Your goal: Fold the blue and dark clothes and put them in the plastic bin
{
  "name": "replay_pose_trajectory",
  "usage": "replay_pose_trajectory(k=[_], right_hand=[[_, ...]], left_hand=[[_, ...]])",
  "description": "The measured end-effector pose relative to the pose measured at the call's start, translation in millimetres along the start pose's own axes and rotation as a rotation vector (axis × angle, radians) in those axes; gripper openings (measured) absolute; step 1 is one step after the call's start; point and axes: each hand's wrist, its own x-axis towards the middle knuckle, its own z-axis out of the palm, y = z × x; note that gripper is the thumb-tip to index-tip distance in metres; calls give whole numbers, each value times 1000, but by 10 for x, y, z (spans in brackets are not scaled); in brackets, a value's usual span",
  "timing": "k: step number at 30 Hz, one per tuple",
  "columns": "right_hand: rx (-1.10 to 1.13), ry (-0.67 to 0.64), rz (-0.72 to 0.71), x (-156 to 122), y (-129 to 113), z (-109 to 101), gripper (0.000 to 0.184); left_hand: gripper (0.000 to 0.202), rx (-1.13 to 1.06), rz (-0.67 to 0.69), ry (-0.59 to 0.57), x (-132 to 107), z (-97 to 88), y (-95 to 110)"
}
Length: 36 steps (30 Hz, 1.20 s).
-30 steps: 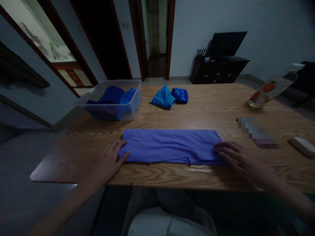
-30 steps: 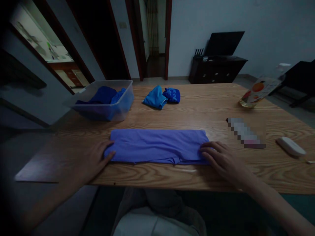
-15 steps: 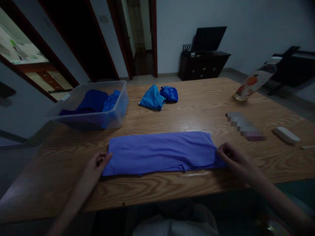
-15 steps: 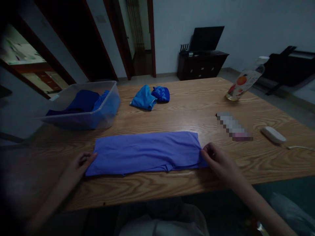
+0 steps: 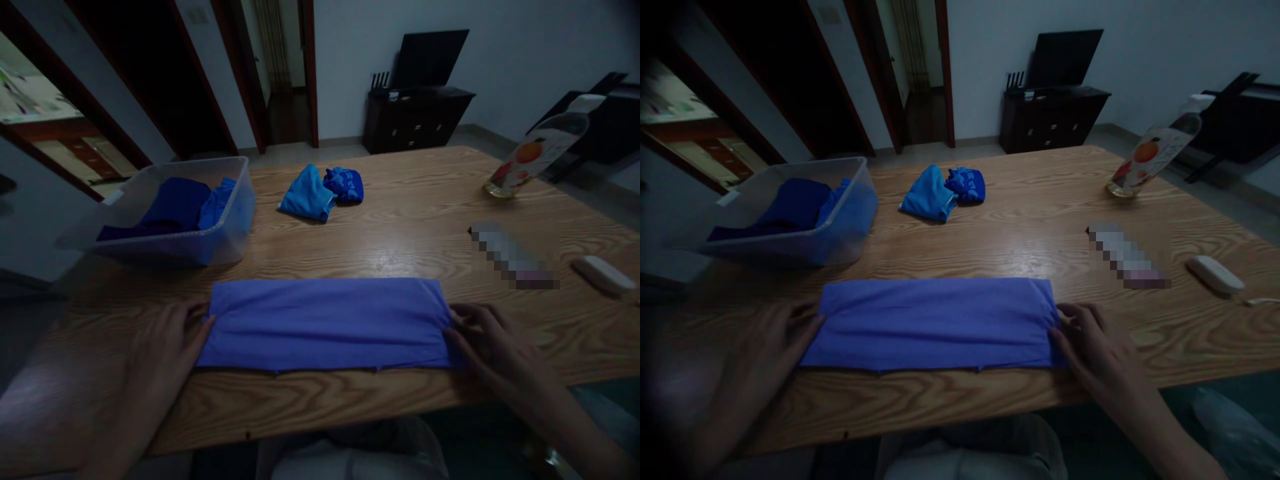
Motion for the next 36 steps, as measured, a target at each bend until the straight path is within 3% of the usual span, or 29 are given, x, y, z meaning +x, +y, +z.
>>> replay_pose_trajectory(k=[3, 6, 9, 12, 20, 26, 30, 36], right_hand=[[-70, 0, -175, 279, -439, 63, 41], [-136, -82, -360, 572, -857, 357, 49], [-189, -140, -430, 727, -986, 677, 55], [-223, -138, -398, 725, -834, 774, 59], [-240, -77, -289, 542, -285, 582, 65], [-78, -82, -333, 617, 19, 424, 49], [28, -184, -352, 867, 116, 229, 42], [85, -591, -354, 1354, -47, -161, 24]], left_hand=[[50, 91, 290, 41, 89, 71, 538], [48, 94, 532, -93, 149, 384, 1076], [54, 148, 584, -154, 172, 688, 1272], [60, 158, 551, -147, 186, 768, 1115], [62, 196, 493, -113, 237, 651, 428], [67, 66, 476, -176, 356, 533, -26], [66, 30, 442, -231, 484, 205, 16], [42, -17, 497, -582, 787, -217, 296]])
